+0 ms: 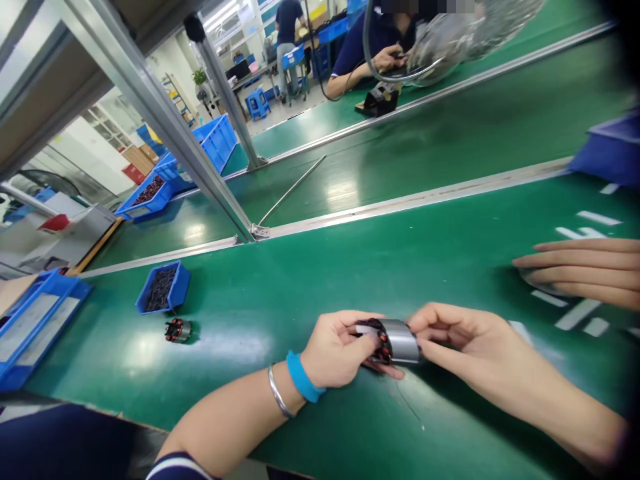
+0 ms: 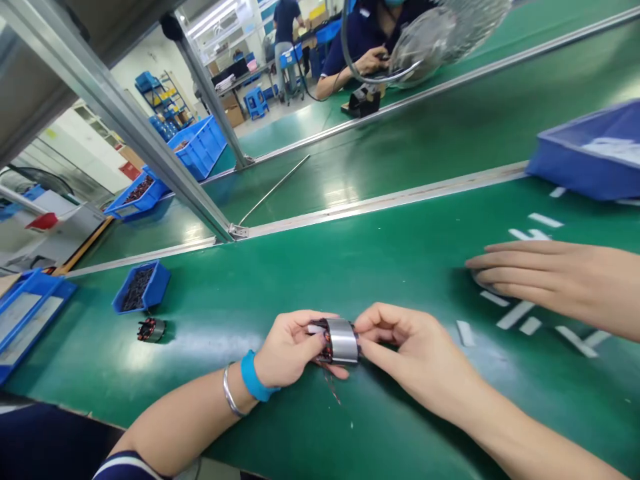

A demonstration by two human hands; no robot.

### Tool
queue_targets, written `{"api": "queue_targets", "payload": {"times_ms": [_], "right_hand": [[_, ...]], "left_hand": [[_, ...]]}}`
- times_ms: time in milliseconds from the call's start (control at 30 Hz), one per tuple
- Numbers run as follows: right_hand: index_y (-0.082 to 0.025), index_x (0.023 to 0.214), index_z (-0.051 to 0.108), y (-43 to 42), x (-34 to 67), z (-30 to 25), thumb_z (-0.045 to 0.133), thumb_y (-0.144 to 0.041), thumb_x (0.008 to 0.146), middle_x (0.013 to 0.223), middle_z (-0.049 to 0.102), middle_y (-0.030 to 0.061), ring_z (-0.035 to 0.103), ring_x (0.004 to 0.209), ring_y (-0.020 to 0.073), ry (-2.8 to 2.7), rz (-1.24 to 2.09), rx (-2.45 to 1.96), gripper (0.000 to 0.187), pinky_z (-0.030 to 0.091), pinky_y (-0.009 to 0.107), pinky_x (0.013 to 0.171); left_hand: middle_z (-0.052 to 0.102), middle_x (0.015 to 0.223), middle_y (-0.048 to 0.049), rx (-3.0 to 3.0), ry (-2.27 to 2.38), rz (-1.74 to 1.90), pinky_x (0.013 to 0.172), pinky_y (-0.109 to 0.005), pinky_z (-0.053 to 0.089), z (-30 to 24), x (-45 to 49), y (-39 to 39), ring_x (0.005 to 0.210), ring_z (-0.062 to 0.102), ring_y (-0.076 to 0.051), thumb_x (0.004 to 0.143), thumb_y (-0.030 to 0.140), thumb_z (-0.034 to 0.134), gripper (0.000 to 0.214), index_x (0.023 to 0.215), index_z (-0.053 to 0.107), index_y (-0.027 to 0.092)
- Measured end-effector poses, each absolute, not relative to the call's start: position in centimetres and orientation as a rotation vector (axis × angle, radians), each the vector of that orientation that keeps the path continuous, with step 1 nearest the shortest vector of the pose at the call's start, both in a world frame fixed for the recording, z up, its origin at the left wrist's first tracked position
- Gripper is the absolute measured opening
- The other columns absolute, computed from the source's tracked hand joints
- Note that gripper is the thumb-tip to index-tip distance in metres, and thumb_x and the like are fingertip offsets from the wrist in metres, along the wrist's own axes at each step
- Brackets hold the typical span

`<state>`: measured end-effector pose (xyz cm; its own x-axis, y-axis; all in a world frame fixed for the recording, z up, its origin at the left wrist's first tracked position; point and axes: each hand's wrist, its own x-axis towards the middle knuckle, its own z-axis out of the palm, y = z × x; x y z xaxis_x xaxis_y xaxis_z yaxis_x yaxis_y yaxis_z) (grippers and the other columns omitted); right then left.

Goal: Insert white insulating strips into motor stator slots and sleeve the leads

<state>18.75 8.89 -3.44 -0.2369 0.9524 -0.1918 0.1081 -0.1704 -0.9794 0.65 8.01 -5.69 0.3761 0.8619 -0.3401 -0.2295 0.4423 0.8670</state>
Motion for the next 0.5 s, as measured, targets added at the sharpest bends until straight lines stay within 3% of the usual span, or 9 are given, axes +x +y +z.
{"api": "queue_targets", "payload": {"times_ms": [167,300,500], "right_hand": [[-0.022,0.061,0.065,8.9,18.4,-3.7,0.087,-0.054,0.048,0.06,0.067,0.0045,0.064,0.055,0.0192,-1.321,1.582,-1.298,0.041,0.053,0.029,0.054],[-0.022,0.058,0.067,8.8,18.4,-4.1,0.078,-0.055,0.064,0.071,0.066,0.0057,0.064,0.062,0.0191,-1.588,1.405,-1.184,0.036,0.053,0.028,0.056],[-0.021,0.051,0.06,8.8,19.2,-3.9,0.065,-0.055,0.08,0.07,0.067,0.0068,0.063,0.06,0.0179,-1.779,1.219,-1.109,0.045,0.049,0.028,0.054]], "left_hand": [[0.066,0.081,-0.0049,0.978,0.98,0.877,0.061,-0.024,0.052,-5.3,0.5,8.0,0.063,0.063,-0.011,0.066,0.02,0.07,0.033,0.097,0.067,0.009],[0.062,0.066,-0.0001,1.058,0.994,0.845,0.056,-0.02,0.046,-4.5,0.2,8.1,0.057,0.056,-0.008,0.065,0.012,0.065,0.012,0.077,0.065,0.012],[0.064,0.063,0.0001,0.941,0.981,0.803,0.055,-0.02,0.046,-4.7,0.3,8.4,0.054,0.058,-0.008,0.061,0.006,0.066,0.014,0.075,0.064,0.012]]}}
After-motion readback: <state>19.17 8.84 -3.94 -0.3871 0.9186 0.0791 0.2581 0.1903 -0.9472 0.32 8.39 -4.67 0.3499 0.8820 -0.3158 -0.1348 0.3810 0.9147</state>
